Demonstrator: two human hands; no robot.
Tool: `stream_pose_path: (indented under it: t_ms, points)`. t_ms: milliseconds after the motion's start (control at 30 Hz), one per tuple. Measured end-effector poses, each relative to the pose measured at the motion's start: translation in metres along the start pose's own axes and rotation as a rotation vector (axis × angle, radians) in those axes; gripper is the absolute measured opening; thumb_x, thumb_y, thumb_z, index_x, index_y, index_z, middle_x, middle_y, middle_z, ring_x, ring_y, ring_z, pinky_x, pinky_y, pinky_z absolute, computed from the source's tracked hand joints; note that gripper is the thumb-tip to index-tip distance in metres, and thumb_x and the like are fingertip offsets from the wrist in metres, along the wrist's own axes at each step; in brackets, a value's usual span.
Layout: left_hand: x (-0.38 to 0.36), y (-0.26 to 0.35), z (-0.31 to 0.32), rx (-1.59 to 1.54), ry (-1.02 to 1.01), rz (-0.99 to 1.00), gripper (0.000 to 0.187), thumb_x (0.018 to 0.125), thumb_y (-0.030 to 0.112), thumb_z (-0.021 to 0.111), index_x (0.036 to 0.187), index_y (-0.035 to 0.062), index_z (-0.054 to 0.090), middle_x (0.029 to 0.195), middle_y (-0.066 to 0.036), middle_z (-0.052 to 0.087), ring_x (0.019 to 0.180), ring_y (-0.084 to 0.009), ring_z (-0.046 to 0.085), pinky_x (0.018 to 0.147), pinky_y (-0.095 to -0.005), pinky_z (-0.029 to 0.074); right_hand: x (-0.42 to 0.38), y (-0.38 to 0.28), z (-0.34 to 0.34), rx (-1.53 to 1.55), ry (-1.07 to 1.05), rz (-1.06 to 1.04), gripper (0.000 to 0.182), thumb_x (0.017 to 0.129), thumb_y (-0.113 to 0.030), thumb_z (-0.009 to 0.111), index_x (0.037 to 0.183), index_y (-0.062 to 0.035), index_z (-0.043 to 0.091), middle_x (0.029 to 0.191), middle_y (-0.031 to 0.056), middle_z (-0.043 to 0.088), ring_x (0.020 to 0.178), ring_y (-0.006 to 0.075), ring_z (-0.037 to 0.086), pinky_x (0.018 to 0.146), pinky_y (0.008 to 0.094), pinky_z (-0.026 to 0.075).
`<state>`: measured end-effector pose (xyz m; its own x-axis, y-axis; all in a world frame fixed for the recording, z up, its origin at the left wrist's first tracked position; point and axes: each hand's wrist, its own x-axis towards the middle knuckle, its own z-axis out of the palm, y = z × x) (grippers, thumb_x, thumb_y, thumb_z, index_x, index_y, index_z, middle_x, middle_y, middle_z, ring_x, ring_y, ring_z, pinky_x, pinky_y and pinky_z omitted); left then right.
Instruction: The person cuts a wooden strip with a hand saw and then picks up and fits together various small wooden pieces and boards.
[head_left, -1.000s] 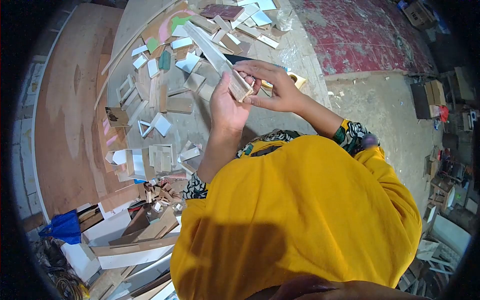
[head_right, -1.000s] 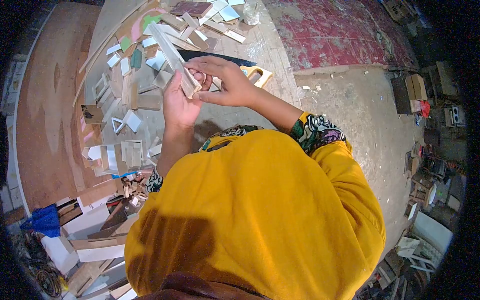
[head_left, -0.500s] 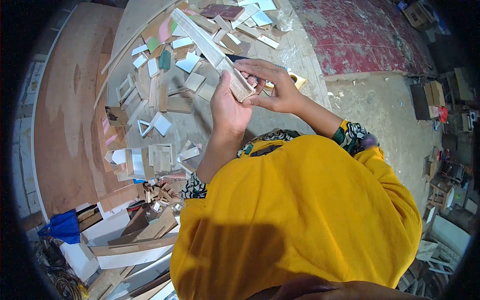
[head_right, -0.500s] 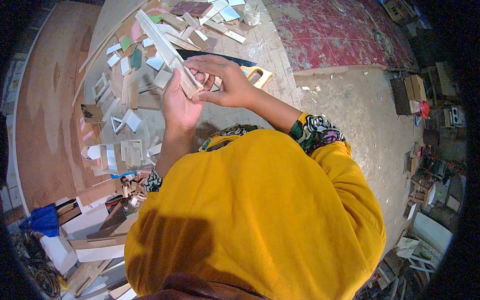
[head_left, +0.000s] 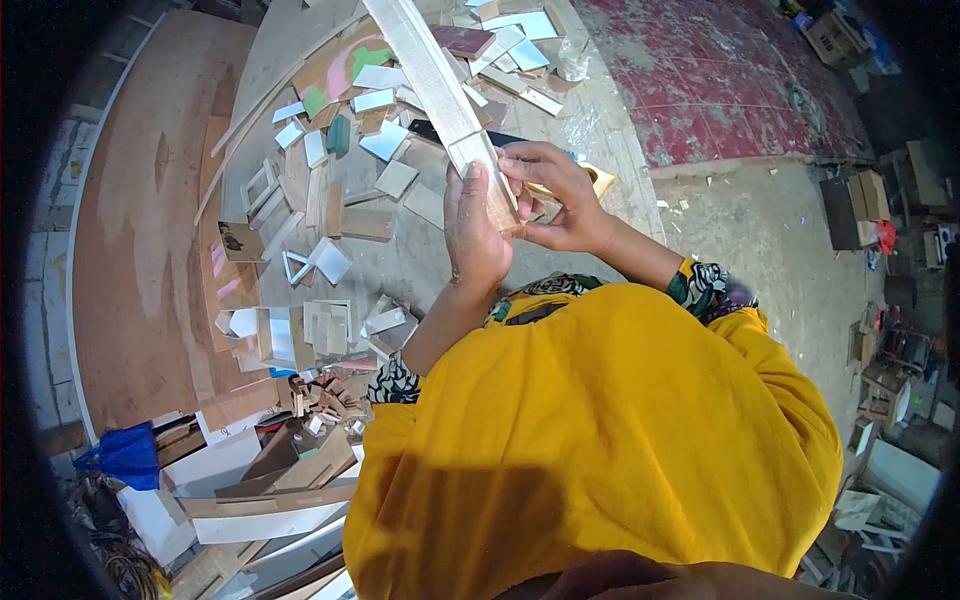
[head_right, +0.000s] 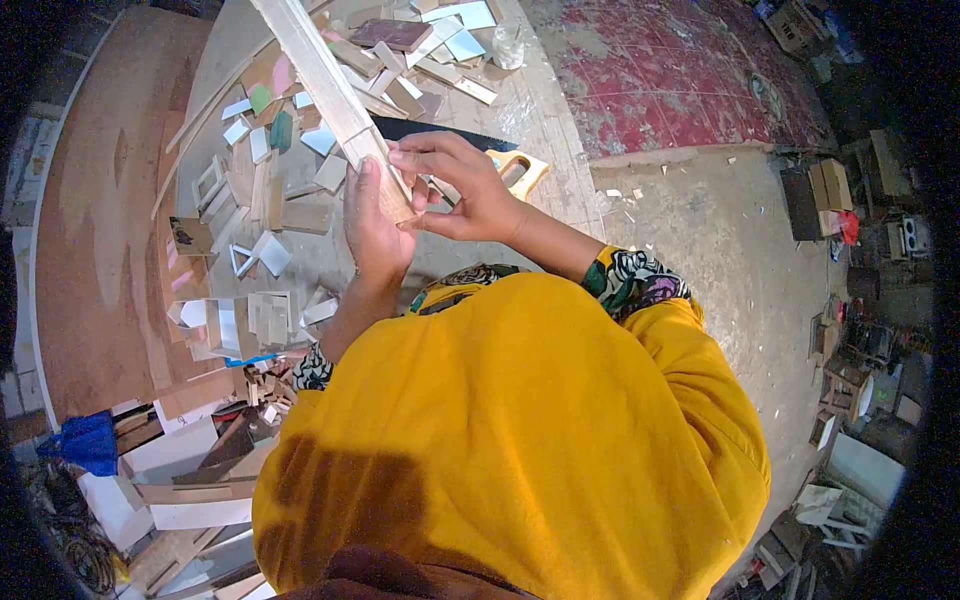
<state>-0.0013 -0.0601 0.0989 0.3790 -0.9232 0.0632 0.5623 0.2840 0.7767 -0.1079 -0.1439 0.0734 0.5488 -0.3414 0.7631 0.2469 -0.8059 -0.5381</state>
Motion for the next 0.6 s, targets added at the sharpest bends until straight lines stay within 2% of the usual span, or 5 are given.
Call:
stream_pose_path:
  t_ms: [67, 300, 400, 467, 600]
  points:
    - [0.001, 0.000, -0.003, 0.069, -0.010, -0.023, 0.030, 0.093, 0.030, 0.041, 0.107, 0.0042, 0.042, 0.077, -0.007, 0.049, 0.057, -0.0142, 0.049, 0.055, -0.0315, 0.048, -0.002, -0.002, 0.002, 0.015, 0.048, 0.024, 0.060, 0.063, -0.025, 0.076, 0.117, -0.0119, 0.054, 0.115, 0.0138, 0.053, 0.106, 0.0303, 0.052, 0.086, 0.0373, 0.043]
    - [0.005, 0.000, -0.016, 0.226, -0.047, 0.038, 0.027, 0.092, 0.026, 0.046, 0.106, 0.0034, 0.042, 0.073, -0.005, 0.049, 0.053, -0.0115, 0.047, 0.049, -0.0263, 0.043, 0.007, -0.004, -0.011, 0.021, -0.048, 0.010, 0.058, 0.063, -0.022, 0.076, 0.115, -0.0096, 0.053, 0.112, 0.0138, 0.053, 0.103, 0.0281, 0.053, 0.084, 0.0346, 0.044]
    - [0.004, 0.000, -0.019, 0.269, -0.026, 0.021, 0.026, 0.092, 0.024, 0.047, 0.106, 0.0030, 0.043, 0.070, -0.004, 0.049, 0.050, -0.0091, 0.047, 0.044, -0.0212, 0.040, 0.008, -0.005, -0.019, 0.210, -0.081, 0.174, 0.055, 0.067, -0.019, 0.075, 0.116, -0.0060, 0.052, 0.111, 0.0116, 0.053, 0.100, 0.0220, 0.054, 0.083, 0.0309, 0.045]
    - [0.001, 0.002, -0.020, 0.360, -0.197, -0.124, 0.031, 0.091, 0.029, 0.048, 0.108, 0.0029, 0.045, 0.068, -0.005, 0.048, 0.047, -0.0108, 0.044, 0.047, -0.0248, 0.041, 0.011, -0.001, -0.017, 0.462, -0.020, 0.536, 0.054, 0.074, -0.017, 0.068, 0.122, -0.0019, 0.047, 0.117, 0.0117, 0.050, 0.105, 0.0200, 0.052, 0.088, 0.0321, 0.043]
    - [-0.002, 0.004, -0.025, 0.199, -0.268, -0.355, 0.033, 0.089, 0.030, 0.049, 0.107, 0.0028, 0.045, 0.064, -0.005, 0.048, 0.045, -0.0120, 0.046, 0.044, -0.0258, 0.041, 0.005, 0.012, -0.018, 0.920, -0.239, 0.702, 0.048, 0.076, -0.019, 0.066, 0.118, -0.0015, 0.052, 0.113, 0.0090, 0.054, 0.105, 0.0188, 0.052, 0.089, 0.0331, 0.043]
